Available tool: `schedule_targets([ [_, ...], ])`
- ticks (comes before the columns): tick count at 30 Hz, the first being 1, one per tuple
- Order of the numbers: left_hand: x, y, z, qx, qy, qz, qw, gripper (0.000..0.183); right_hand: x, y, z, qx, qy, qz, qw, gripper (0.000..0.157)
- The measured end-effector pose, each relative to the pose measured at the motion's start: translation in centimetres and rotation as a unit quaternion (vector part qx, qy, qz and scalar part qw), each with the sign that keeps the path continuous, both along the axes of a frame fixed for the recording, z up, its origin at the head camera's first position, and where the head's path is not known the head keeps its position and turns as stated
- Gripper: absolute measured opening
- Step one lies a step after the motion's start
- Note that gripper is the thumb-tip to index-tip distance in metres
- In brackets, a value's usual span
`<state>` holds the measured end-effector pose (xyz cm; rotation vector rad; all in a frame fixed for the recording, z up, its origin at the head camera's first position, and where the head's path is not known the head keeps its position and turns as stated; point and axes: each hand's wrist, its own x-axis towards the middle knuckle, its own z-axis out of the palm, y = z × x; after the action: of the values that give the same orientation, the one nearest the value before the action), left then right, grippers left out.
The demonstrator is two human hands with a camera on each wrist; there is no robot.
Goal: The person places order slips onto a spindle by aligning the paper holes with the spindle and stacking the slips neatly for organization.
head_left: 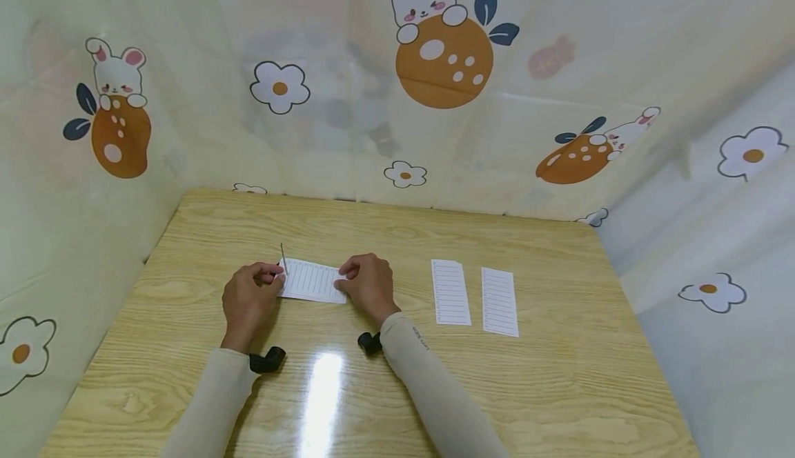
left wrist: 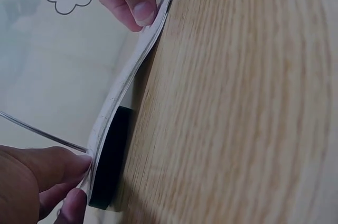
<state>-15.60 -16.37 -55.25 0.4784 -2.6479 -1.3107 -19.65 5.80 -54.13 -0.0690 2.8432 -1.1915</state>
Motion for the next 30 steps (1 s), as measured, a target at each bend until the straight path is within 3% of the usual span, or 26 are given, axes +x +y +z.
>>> schedule_targets([
  [7, 0.8, 0.4, 0.0, 0.014, 0.024, 0.016, 0.9995, 0.019, 0.2, 0.8, -0.2, -0.036, 0.002, 0.001, 0.999, 0.015],
  [18, 2.2, 2.0, 0.4, 0.034, 0.090, 0.054, 0.9939, 0.017, 0.6, 2.2, 1.2, -0.087, 0.024, 0.022, 0.996, 0.019],
  [30, 3.2, 6.4, 0.6, 0.080, 0.143, 0.008, 0.9864, 0.010, 0.8, 4.8, 2.7, -0.134, 0.040, 0.051, 0.989, 0.024],
])
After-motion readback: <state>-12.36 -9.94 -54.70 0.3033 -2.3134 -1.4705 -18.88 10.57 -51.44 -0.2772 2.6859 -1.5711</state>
